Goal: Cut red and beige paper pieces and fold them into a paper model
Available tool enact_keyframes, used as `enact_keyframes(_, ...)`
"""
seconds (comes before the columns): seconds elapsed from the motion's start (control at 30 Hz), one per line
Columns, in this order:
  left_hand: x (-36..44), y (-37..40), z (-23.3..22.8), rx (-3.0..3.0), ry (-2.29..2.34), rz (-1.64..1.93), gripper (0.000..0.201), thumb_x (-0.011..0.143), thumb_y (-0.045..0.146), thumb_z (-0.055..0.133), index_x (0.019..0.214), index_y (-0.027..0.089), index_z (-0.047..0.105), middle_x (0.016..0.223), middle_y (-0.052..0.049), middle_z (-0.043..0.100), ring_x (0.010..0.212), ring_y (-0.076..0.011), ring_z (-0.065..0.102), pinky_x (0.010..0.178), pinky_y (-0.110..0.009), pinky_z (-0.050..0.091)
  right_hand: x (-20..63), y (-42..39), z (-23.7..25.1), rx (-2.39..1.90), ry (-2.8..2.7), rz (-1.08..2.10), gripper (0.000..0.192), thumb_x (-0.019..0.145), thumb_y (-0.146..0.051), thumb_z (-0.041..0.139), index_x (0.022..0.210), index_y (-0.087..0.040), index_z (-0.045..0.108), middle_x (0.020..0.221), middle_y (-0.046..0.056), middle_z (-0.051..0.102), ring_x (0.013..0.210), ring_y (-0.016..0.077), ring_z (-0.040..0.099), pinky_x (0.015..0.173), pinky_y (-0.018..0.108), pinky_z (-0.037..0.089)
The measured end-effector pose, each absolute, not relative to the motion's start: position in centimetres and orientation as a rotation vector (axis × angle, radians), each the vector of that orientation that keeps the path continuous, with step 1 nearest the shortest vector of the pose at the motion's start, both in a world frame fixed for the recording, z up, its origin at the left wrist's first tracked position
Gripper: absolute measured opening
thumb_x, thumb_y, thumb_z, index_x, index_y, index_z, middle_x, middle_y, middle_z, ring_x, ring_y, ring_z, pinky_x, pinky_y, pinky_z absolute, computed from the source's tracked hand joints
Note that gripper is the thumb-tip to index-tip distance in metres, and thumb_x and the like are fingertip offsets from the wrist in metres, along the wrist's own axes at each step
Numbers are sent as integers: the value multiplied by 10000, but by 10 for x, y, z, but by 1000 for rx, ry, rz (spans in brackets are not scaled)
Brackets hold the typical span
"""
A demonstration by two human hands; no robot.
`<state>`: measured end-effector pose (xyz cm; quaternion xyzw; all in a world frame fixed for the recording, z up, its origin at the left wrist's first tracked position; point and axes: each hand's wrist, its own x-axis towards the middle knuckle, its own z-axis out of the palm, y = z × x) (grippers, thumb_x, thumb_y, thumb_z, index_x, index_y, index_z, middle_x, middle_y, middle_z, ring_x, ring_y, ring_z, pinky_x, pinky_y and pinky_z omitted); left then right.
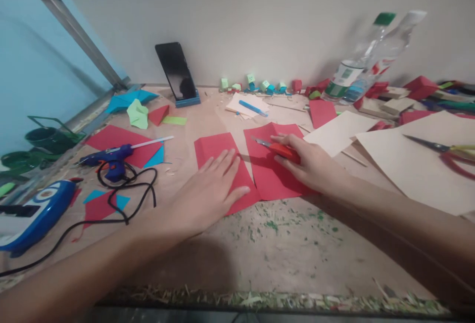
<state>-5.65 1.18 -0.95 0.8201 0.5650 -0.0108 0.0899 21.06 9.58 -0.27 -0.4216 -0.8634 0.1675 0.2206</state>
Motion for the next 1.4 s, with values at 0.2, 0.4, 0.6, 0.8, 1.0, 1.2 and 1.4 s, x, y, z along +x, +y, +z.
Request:
enact_keyframes(0.2,-66,2,-22,2469,1713,-22,852,1068,675,277,1671,73,269,1748,-177,192,1628,-333,228,1307,-532,281,228,84,-19,-1219,-2387,536,236,997,-355,548,1213,-260,559,1494,117,645,1361,337,629,1089,561,536)
enact_keyframes(0.4,-82,2,-8,2450,1798,-144,835,1067,654,331,1651,56,322,1735,-202,235,1606,-378,277,1286,-569,309,229,82,-12,-1243,-2351,554,218,998,-402,535,1156,-258,576,1471,124,662,1300,350,668,1034,534,553)
enact_keyframes(0.6,-43,8,9,2831,1425,-3,754,1085,615,353,1627,92,378,1725,-199,294,1587,-344,341,1279,-509,321,240,69,26,-1510,-2092,578,258,968,-476,603,1078,-249,654,1006,78,782,908,310,736,812,421,551)
enact_keyframes(0.8,1,23,1,3143,1033,-77,649,1118,520,299,1508,54,529,1541,-250,566,1412,-374,574,1111,-475,503,279,48,35,-1435,-1931,610,229,950,-468,629,942,-239,634,848,23,675,766,224,624,725,358,478)
enact_keyframes(1.0,0,17,-4,3500,739,-15,277,1018,136,496,1178,33,697,1166,-244,759,909,-303,762,729,-396,579,280,5,39,-1491,-2215,537,188,897,-360,687,812,-250,560,740,5,650,667,204,586,596,315,416)
enact_keyframes(1.2,0,20,23,3272,900,453,294,1074,285,438,930,154,658,815,-67,720,683,-211,683,573,-331,482,259,1,31,-1206,-2274,587,229,777,-159,669,988,-243,652,1114,71,766,956,253,712,760,339,521)
enact_keyframes(1.4,-1,21,64,3079,1040,1277,217,1056,295,541,1172,148,650,1147,-119,768,1027,-226,735,816,-339,585,250,14,54,-1326,-1833,712,45,786,-202,681,794,-233,649,882,32,757,808,221,670,697,320,494)
